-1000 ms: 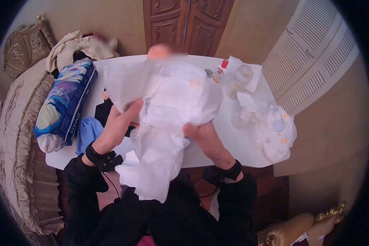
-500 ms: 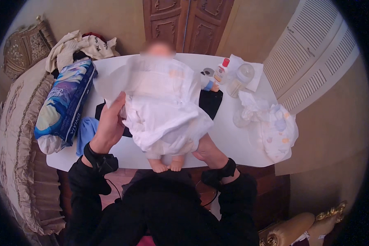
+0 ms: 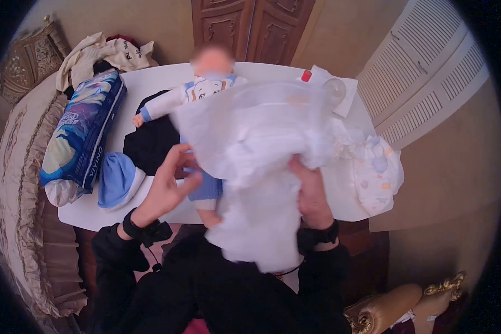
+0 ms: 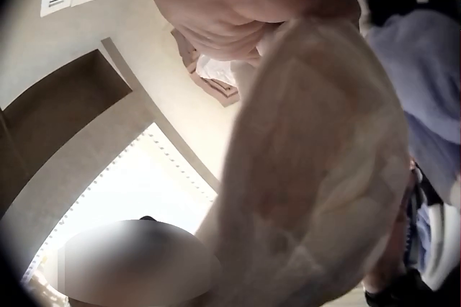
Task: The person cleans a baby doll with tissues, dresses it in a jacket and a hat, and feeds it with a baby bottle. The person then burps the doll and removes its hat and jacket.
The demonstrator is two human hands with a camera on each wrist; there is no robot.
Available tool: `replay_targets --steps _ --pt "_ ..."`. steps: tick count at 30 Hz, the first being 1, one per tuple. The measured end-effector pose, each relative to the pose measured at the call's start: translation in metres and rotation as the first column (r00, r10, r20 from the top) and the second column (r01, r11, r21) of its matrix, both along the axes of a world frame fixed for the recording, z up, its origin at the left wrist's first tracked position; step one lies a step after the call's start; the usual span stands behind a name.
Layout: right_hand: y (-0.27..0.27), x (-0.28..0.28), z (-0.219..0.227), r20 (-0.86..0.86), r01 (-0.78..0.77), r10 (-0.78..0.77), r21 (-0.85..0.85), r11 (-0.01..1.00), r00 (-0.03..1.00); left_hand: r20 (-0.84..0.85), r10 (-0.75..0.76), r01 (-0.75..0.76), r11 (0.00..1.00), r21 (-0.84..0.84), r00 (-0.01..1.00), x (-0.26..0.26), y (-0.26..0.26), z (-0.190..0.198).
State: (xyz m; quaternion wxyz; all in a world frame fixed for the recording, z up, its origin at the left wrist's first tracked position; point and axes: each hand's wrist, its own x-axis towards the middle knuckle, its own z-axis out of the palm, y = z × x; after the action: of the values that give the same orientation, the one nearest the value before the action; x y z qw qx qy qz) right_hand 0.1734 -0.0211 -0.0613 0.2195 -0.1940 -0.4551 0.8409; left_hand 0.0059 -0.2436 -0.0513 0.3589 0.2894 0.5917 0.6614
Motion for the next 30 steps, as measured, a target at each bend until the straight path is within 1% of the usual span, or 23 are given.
replay_targets --steps 1,2,3,4,7,8,9,10,11,12,13,14,15,16,17,18,20,21,23,24,25,26,30 --pt "0.003 0.011 0.004 -0.025 0.0 -0.001 -0.015 1.0 1.0 -0.543 -0.042 0.006 0.998 -0.067 0.839 0.0 -0.007 -0.001" --pt "0.002 0.02 0.011 -0.05 0.003 -0.005 -0.03 1.0 0.999 -0.907 -0.109 -0.021 0.992 -0.128 0.406 0.0 -0.012 -0.003" --pt "-0.001 0.029 0.022 -0.017 -0.037 0.037 0.025 0.999 0.999 -0.941 -0.196 0.014 0.98 -0.2 0.277 0.003 -0.014 -0.007" --pt "-0.003 0.031 0.019 -0.008 -0.033 0.034 0.02 0.999 0.999 -0.937 -0.201 0.02 0.979 -0.204 0.285 0.006 -0.014 -0.008" --pt "-0.009 0.026 -0.003 0.076 -0.194 0.219 -0.255 0.947 0.973 -0.884 -0.459 0.187 0.88 -0.437 0.093 0.01 -0.011 0.002" --pt "-0.011 0.023 -0.012 0.088 -0.237 0.282 -0.342 0.909 0.956 -0.884 -0.459 0.191 0.879 -0.437 0.09 0.012 -0.011 0.0" --pt "-0.013 0.02 -0.019 0.092 -0.275 0.344 -0.427 0.861 0.934 -0.908 -0.38 0.177 0.92 -0.351 0.178 0.014 -0.012 -0.005" --pt "-0.015 0.017 -0.028 0.09 -0.274 0.342 -0.426 0.862 0.935 -0.918 -0.296 0.152 0.953 -0.264 0.264 0.016 -0.013 -0.011" --pt "-0.02 0.014 -0.038 0.064 -0.236 0.303 -0.481 0.844 0.951 -0.919 -0.297 0.152 0.952 -0.265 0.261 0.018 -0.013 -0.023" --pt "-0.025 0.011 -0.044 0.042 -0.2 0.263 -0.537 0.819 0.964 -0.776 -0.089 0.014 0.995 -0.103 0.624 0.019 -0.012 -0.04" --pt "-0.029 0.009 -0.041 0.025 -0.207 0.266 -0.559 0.803 0.964 -0.491 0.156 -0.18 0.984 -0.002 0.857 0.02 -0.01 -0.042" --pt "-0.033 0.007 -0.033 0.023 -0.21 0.269 -0.562 0.8 0.963 -0.493 0.157 -0.183 0.983 -0.005 0.856 0.016 -0.01 -0.042" --pt "-0.036 0.005 -0.025 0.036 -0.223 0.278 -0.501 0.836 0.96 -0.111 0.169 -0.18 0.98 -0.09 0.979 0.01 -0.01 -0.041" --pt "-0.037 0.004 -0.02 0.05 -0.237 0.287 -0.437 0.868 0.957 0.288 0.189 -0.146 0.976 -0.163 0.939 0.007 -0.009 -0.036" --pt "-0.034 0.003 -0.025 0.049 -0.242 0.292 -0.437 0.866 0.955 0.352 0.224 -0.147 0.961 -0.234 0.909 0.008 -0.008 -0.03" --pt "-0.03 0.001 -0.033 0.071 -0.244 0.289 -0.364 0.899 0.955 0.35 0.227 -0.151 0.961 -0.233 0.909 0.005 -0.007 -0.031" --pt "-0.028 0.0 -0.036 0.091 -0.248 0.285 -0.289 0.925 0.954 0.507 0.158 -0.082 0.982 -0.169 0.847 -0.004 -0.007 -0.036" --pt "-0.03 0.002 -0.035 0.068 -0.242 0.288 -0.383 0.891 0.955 0.504 0.159 -0.084 0.982 -0.169 0.849 -0.01 -0.006 -0.037" --pt "-0.033 0.002 -0.028 0.043 -0.236 0.291 -0.477 0.847 0.956 0.666 -0.082 0.092 0.996 0.021 0.741 -0.018 -0.005 -0.04" --pt "-0.034 0.001 -0.024 0.041 -0.254 0.299 -0.427 0.868 0.953 0.666 -0.08 0.091 0.996 0.018 0.742 -0.017 -0.004 -0.043" --pt "-0.035 0.0 -0.022 0.038 -0.271 0.306 -0.375 0.887 0.951 0.688 -0.12 0.055 0.992 0.115 0.715 -0.014 -0.002 -0.045" --pt "-0.035 -0.001 -0.024 0.036 -0.269 0.305 -0.376 0.887 0.952 0.707 -0.162 0.016 0.978 0.209 0.689 -0.01 0.0 -0.046" --pt "-0.034 -0.005 -0.027 0.047 -0.304 0.341 -0.352 0.885 0.939 0.779 -0.223 -0.056 0.948 0.314 0.586 0.005 0.009 -0.043"
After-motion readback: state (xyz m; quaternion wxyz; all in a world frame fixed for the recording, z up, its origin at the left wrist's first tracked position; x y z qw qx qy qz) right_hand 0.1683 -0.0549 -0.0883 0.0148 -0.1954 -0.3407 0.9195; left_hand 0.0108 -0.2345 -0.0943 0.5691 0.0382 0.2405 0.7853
